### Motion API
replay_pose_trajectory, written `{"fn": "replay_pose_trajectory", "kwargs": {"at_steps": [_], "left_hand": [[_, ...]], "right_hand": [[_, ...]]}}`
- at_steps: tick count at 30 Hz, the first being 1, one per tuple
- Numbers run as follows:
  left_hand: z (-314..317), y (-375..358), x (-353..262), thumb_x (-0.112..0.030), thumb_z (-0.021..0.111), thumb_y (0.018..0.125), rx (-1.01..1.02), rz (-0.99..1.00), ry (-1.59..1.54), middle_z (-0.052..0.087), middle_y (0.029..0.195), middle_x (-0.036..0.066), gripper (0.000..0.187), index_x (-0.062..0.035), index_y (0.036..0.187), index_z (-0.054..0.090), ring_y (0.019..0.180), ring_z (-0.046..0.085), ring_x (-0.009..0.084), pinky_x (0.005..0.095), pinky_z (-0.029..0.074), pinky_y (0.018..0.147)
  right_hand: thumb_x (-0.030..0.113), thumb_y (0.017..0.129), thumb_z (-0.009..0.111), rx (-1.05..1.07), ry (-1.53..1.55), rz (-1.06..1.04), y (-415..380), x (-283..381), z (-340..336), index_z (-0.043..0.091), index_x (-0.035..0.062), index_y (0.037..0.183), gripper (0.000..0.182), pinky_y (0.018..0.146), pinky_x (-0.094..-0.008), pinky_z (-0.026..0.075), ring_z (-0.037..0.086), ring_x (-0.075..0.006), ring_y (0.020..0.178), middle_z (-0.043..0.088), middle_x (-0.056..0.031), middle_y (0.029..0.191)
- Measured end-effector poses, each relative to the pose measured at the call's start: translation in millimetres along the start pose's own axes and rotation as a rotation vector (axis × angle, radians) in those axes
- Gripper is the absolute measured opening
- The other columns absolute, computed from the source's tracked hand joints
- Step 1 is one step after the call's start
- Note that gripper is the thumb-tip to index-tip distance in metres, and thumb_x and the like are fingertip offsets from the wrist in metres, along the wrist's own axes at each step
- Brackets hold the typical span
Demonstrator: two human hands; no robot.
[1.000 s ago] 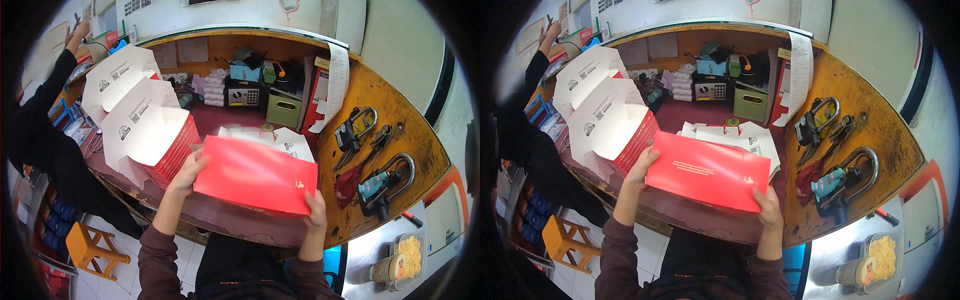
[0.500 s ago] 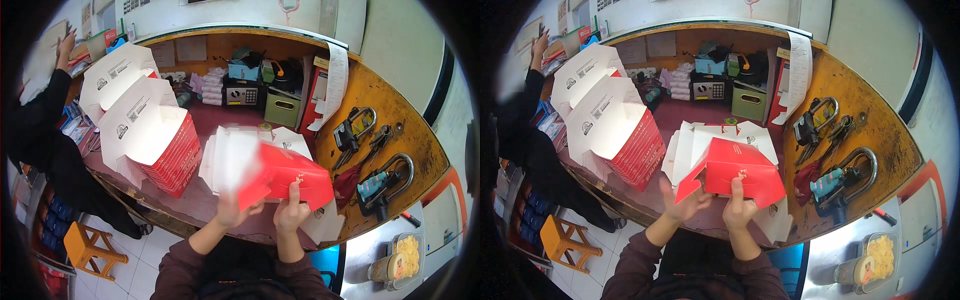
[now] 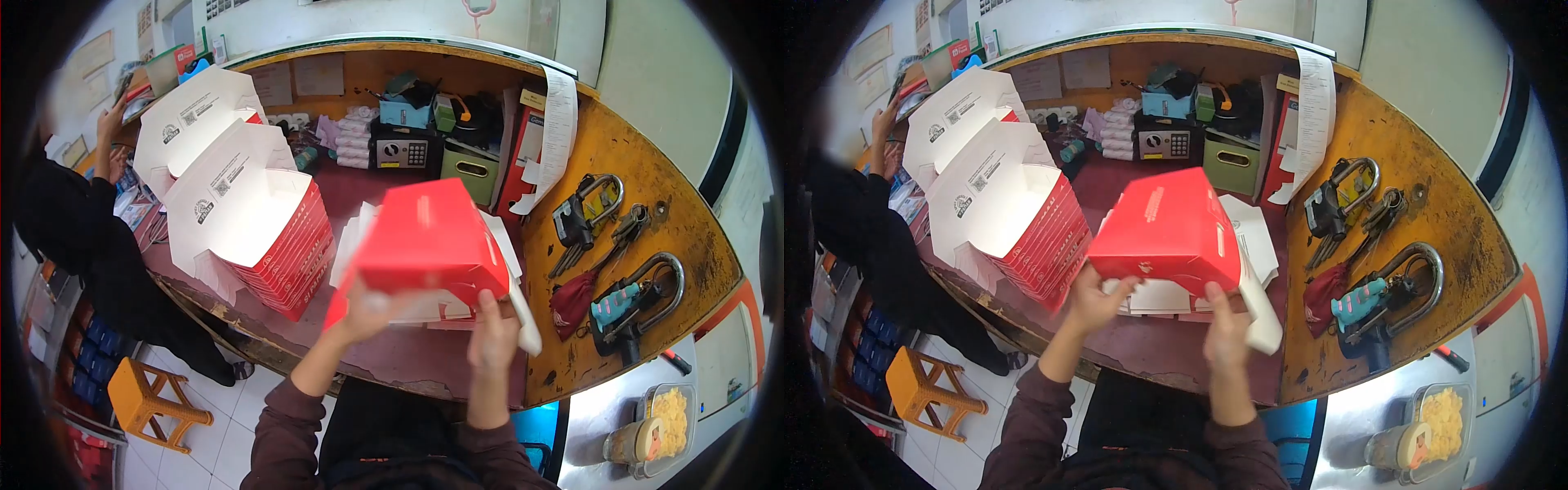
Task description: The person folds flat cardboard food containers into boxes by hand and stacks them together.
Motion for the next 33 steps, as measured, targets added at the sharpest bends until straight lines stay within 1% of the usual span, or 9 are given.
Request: {"fn": "replay_pose_trajectory", "kwargs": {"at_steps": [8,12,14,17,24,25,26,28,33], "left_hand": [[25,-11,16,-0.015,0.047,0.089,-0.01,-0.164,-0.235,0.057,0.1,0.008,0.019,-0.0015,0.099,0.054,0.083,0.057,0.0149,0.0312,0.047,0.071],[28,-11,12,-0.042,0.035,0.091,-0.174,-0.519,-1.522,0.052,0.113,0.002,0.043,-0.0053,0.103,0.055,0.099,0.05,0.0173,0.0396,0.042,0.079],[27,-16,12,-0.033,0.049,0.088,-0.176,-0.543,-1.463,0.056,0.108,0.004,0.035,-0.0037,0.105,0.055,0.092,0.054,0.0146,0.0329,0.044,0.077],[-2,-25,4,-0.008,0.07,0.073,-0.258,-0.295,-0.135,0.061,0.072,0.003,0.016,-0.0019,0.085,0.062,0.063,0.054,0.0076,0.0189,0.042,0.06],[4,-42,31,-0.019,0.066,0.079,-0.232,-0.642,-0.413,0.056,0.057,0.001,0.018,-0.002,0.078,0.063,0.041,0.042,0.004,0.0175,0.03,0.038],[6,-43,35,-0.024,0.068,0.076,-0.045,-0.712,-0.329,0.056,0.052,0.002,0.023,-0.0026,0.07,0.064,0.04,0.044,0.0049,0.0194,0.034,0.039],[-7,-45,28,-0.024,0.068,0.076,-0.052,-0.71,-0.33,0.056,0.052,0.002,0.023,-0.0026,0.07,0.064,0.04,0.044,0.0049,0.0194,0.034,0.039],[-20,-34,-18,-0.027,0.072,0.071,0.283,-0.33,0.758,0.056,0.049,0.004,0.028,-0.0028,0.062,0.063,0.041,0.048,0.0062,0.0219,0.038,0.041],[-41,-37,8,-0.036,0.063,0.073,0.1,-0.589,0.109,0.062,0.083,0.008,0.044,0.0015,0.096,0.059,0.062,0.058,0.0155,0.026,0.044,0.051]], "right_hand": [[0.008,0.085,0.055,0.091,0.768,0.375,-10,-33,46,0.054,0.0134,0.103,0.019,0.052,-0.0171,0.038,0.048,-0.0058,0.067,0.057,0.0027,0.093],[0.003,0.081,0.058,-0.121,0.423,0.145,-5,-19,22,0.055,0.0105,0.102,0.023,0.051,-0.0159,0.037,0.047,-0.0039,0.066,0.058,0.0022,0.092],[0.0,0.08,0.058,-0.184,0.386,0.07,-7,-20,20,0.052,0.0076,0.109,0.03,0.065,-0.0205,0.044,0.053,-0.0079,0.078,0.058,-0.0015,0.1],[0.001,0.082,0.053,-0.098,0.286,-0.172,-14,-7,19,0.048,0.0074,0.117,0.036,0.091,-0.036,0.041,0.053,-0.0193,0.101,0.054,-0.0079,0.112],[-0.003,0.082,0.051,0.103,0.688,0.384,-31,-83,48,0.038,0.008,0.123,0.044,0.087,-0.0346,0.045,0.053,-0.0195,0.101,0.052,-0.0072,0.112],[0.011,0.085,0.053,0.029,0.543,0.303,-23,-71,43,0.043,0.0091,0.121,0.038,0.058,-0.0349,0.05,0.059,-0.0198,0.084,0.058,-0.0094,0.106],[0.009,0.084,0.054,-0.023,0.387,0.18,-15,-51,34,0.047,0.0079,0.117,0.034,0.069,-0.0349,0.05,0.058,-0.0183,0.09,0.058,-0.0092,0.107],[0.006,0.083,0.055,-0.037,0.269,0.071,-1,-31,28,0.049,0.0066,0.113,0.031,0.081,-0.0333,0.047,0.057,-0.017,0.095,0.058,-0.0075,0.107],[0.002,0.083,0.054,0.041,0.253,-0.034,4,-5,50,0.048,0.0062,0.116,0.034,0.087,-0.0317,0.045,0.055,-0.0165,0.099,0.056,-0.0068,0.11]]}}
Point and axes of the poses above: each hand's wrist, its own y-axis towards the middle knuckle, its own z-axis out of the palm, x = y × z, the point moved 9 cm from there along y, towards the middle knuckle
